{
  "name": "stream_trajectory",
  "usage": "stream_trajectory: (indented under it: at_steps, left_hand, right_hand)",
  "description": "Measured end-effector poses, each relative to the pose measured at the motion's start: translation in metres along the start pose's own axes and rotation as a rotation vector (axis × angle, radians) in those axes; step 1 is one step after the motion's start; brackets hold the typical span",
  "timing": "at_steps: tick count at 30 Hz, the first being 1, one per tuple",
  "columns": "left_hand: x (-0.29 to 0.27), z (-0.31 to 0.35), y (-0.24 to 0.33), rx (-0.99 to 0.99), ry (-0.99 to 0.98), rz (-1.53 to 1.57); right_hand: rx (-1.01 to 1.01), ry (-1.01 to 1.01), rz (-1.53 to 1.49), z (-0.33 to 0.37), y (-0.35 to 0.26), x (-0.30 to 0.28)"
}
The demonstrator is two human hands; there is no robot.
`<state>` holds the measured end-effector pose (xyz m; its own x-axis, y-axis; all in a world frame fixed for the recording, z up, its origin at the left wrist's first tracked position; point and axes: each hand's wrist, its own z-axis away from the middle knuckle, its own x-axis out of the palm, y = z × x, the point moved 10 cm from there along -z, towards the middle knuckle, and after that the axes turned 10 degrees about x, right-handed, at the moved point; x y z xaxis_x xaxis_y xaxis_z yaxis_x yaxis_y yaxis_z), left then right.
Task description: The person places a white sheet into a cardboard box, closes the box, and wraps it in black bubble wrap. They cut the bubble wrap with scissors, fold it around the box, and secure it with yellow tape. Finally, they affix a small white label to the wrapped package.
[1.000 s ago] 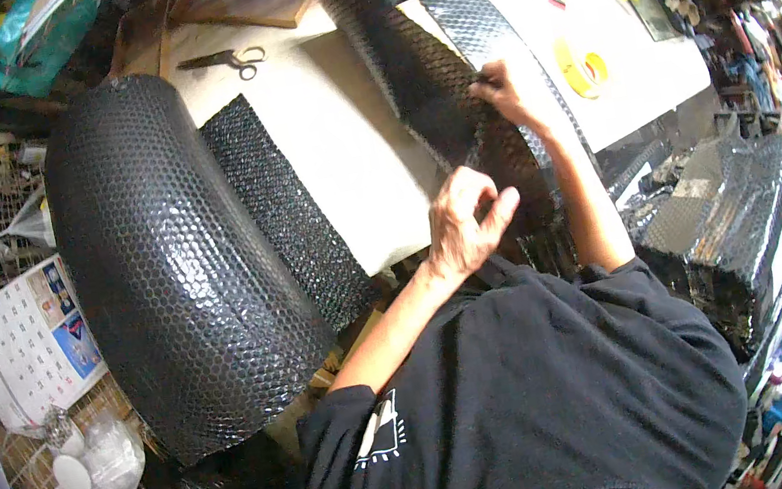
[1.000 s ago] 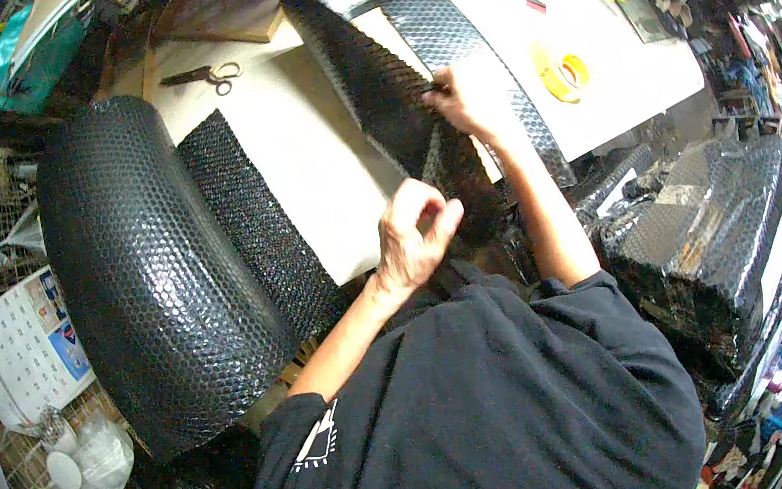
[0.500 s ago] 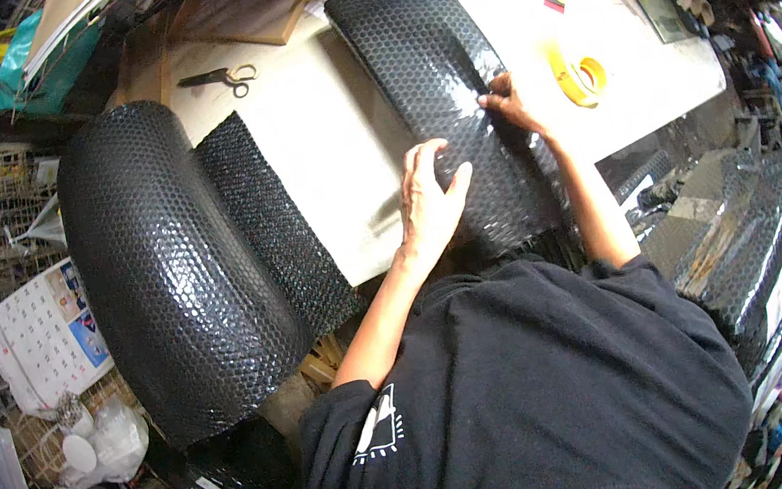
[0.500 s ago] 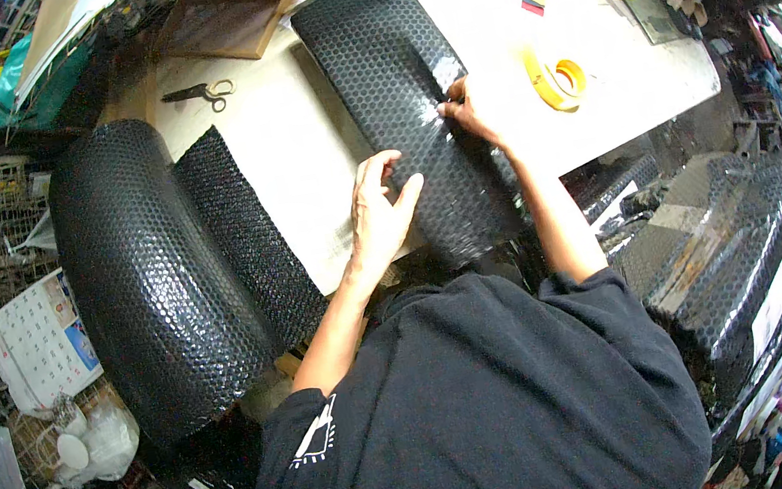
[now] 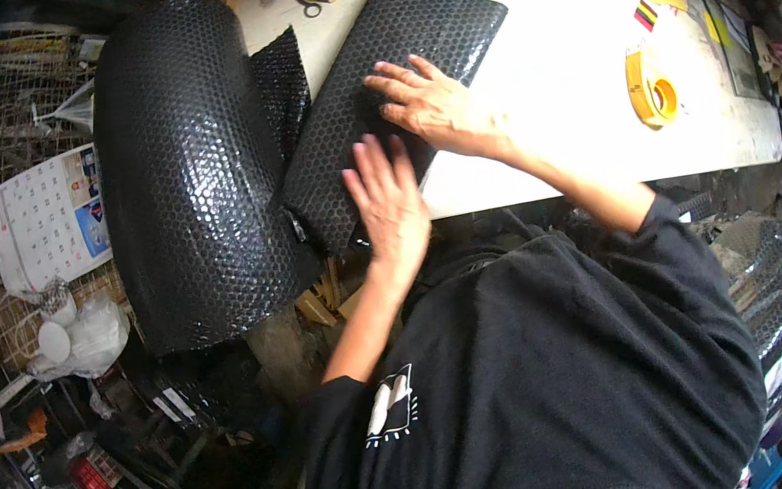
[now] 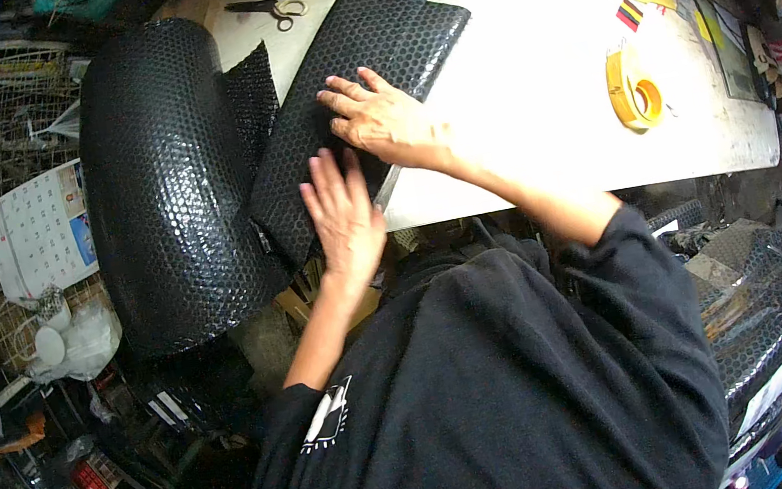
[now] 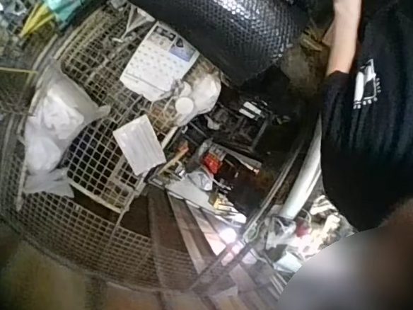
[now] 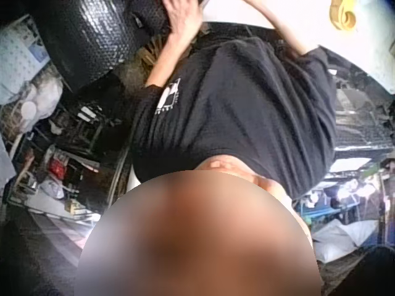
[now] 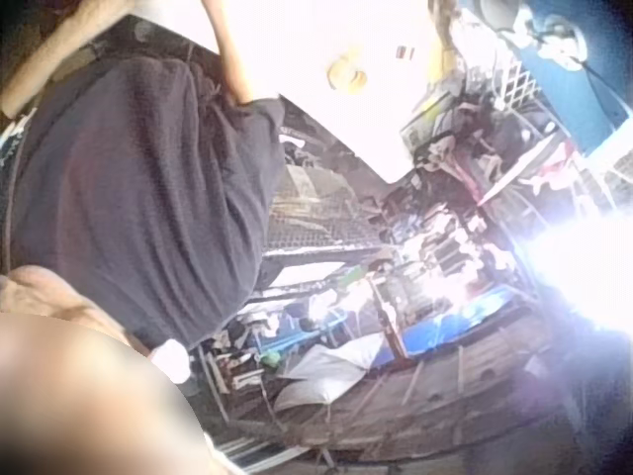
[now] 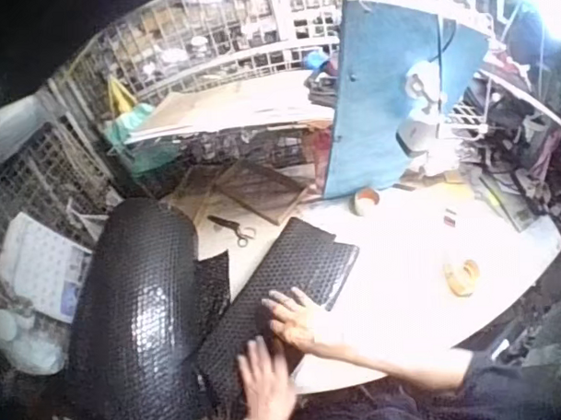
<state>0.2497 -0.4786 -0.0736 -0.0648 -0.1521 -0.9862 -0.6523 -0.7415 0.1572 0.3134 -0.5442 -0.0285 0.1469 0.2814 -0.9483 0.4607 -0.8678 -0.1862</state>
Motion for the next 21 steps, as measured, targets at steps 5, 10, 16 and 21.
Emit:
stream_trajectory:
  at_steps: [5, 10, 16, 21]
  left_hand:
    - [0.035, 0.000, 0.057, 0.009, 0.052, 0.262]
    - [0.057, -0.019, 0.042, 0.002, -0.069, -0.259]
    - [0.042, -0.029, 0.030, -0.018, -0.070, -0.497]
    - [0.042, -0.044, 0.007, 0.169, -0.123, -0.043]
  right_hand:
    - [-0.286, -0.150, 0.194, -0.014, 0.003, 0.050]
    - [-0.391, -0.045, 0.199, -0.019, 0.006, 0.047]
    - [-0.143, 0.069, 0.134, 0.019, 0.012, 0.007]
    - [0.133, 0.157, 0.104, 0.045, 0.033, -0.003]
